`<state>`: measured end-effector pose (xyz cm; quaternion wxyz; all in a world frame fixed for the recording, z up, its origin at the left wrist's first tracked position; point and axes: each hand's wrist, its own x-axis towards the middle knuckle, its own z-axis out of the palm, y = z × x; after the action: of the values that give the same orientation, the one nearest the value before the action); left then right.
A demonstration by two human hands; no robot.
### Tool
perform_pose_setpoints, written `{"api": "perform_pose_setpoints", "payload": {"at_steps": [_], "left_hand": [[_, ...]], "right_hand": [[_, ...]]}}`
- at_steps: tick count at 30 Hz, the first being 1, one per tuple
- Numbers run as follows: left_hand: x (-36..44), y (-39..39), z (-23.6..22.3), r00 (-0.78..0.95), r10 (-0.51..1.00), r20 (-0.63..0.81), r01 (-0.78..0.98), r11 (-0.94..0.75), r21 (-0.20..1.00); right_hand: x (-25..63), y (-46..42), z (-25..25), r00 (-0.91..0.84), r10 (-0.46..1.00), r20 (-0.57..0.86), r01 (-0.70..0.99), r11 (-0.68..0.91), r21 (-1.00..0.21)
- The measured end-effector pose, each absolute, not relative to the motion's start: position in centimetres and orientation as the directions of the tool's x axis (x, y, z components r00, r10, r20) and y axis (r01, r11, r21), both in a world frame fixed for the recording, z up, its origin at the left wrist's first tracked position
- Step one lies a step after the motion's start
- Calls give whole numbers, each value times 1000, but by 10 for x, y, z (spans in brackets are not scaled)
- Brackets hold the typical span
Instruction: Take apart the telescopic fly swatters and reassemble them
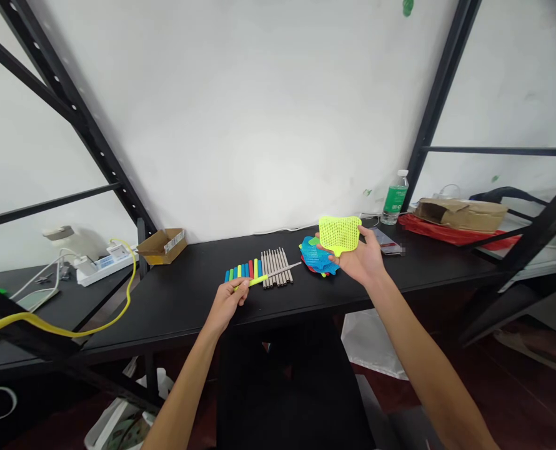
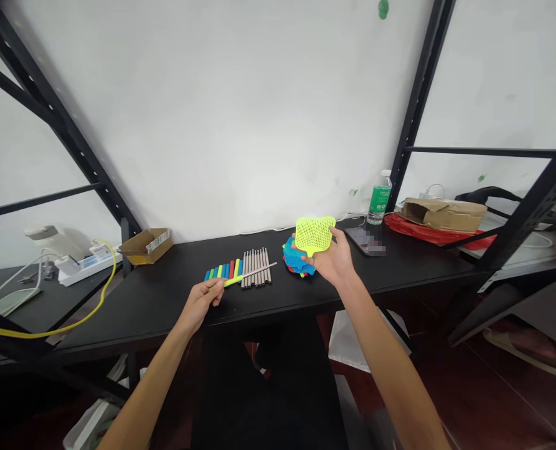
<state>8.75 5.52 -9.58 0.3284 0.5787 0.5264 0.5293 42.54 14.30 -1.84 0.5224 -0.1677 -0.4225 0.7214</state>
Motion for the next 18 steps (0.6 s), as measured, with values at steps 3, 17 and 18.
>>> {"api": "perform_pose_setpoints", "payload": {"at_steps": [3, 17, 18], "left_hand": [[87, 56, -95, -116, 958, 261, 257, -225, 940], [87, 55, -95, -113, 962, 250, 233, -219, 948], [87, 55, -95, -114, 961, 253, 234, -221, 947]], "right_hand": [[420, 146, -22, -361, 915, 179, -609, -86, -788], [409, 158, -43, -114, 979, 169, -420, 107, -901], [409, 157, -43, -128, 976, 178, -400, 114, -910]]}}
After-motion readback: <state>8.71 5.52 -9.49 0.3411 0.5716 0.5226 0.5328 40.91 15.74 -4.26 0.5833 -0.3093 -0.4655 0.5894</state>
